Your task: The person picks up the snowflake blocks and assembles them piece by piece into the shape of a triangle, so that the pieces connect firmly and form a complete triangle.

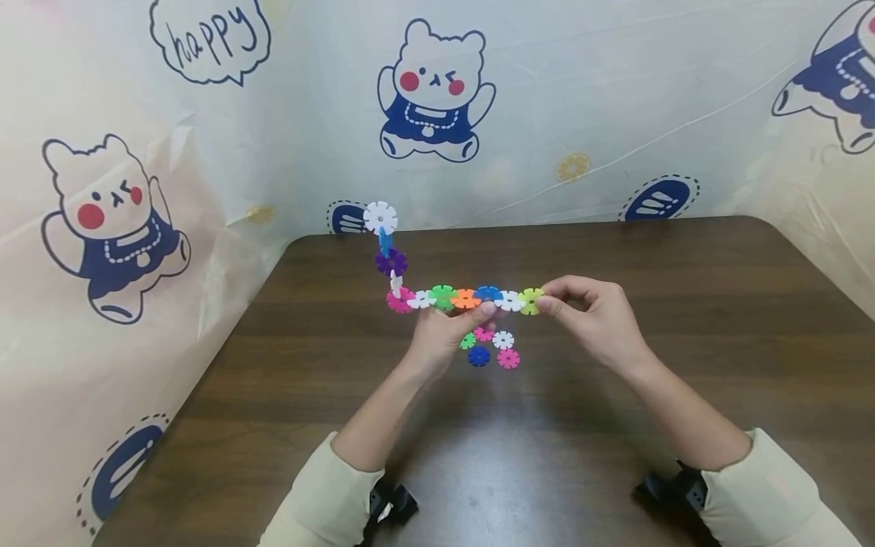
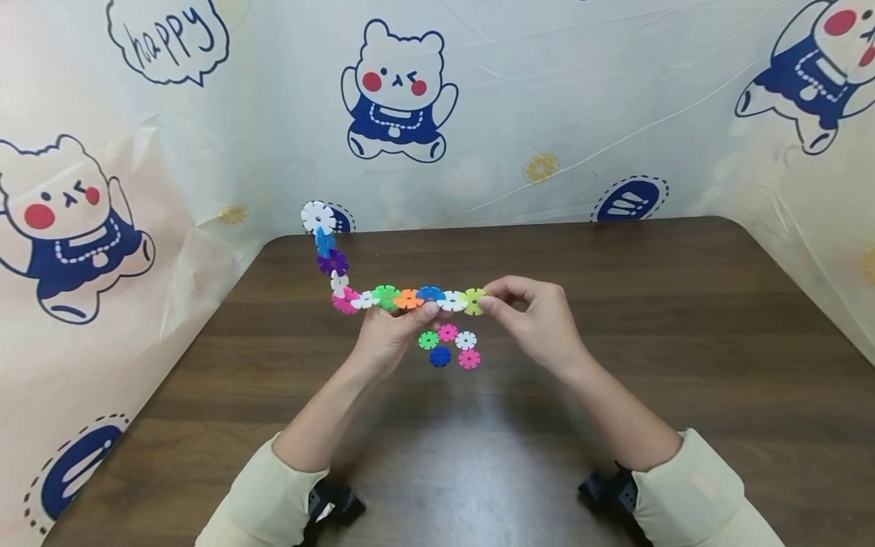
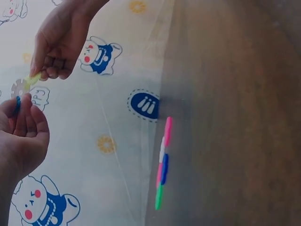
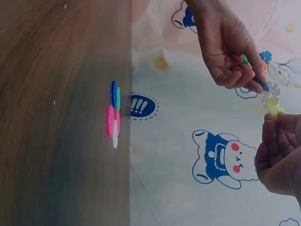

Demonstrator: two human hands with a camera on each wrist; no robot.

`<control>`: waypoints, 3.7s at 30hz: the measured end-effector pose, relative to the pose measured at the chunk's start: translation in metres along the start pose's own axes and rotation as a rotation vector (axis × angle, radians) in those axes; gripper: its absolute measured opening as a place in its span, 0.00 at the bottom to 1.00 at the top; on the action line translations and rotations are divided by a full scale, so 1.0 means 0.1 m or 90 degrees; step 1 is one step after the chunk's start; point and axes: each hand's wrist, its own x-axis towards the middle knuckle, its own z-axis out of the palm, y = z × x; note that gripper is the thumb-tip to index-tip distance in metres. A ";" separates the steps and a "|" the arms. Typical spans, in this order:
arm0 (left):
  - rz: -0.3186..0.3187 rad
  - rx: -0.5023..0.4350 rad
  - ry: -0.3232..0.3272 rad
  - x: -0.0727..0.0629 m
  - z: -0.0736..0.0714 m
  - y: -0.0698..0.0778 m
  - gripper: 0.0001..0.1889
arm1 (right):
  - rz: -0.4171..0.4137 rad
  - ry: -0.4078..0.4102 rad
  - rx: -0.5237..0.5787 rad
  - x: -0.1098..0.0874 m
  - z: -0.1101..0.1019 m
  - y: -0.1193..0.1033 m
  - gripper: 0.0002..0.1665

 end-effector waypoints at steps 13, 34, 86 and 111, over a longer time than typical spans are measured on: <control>-0.052 -0.079 0.086 0.11 -0.35 0.00 0.11 | 0.007 0.069 0.035 -0.05 -0.21 0.01 0.09; 0.273 0.019 0.141 -0.03 -0.50 0.41 0.16 | 0.039 -0.067 0.048 0.02 -0.24 0.24 0.17; 0.285 -0.038 0.239 -0.01 -0.46 0.28 0.14 | 0.082 -0.455 -0.302 0.27 0.55 0.76 0.18; 0.290 -0.036 0.228 0.00 -0.46 0.26 0.14 | 0.141 -0.361 -0.214 0.31 0.38 0.82 0.04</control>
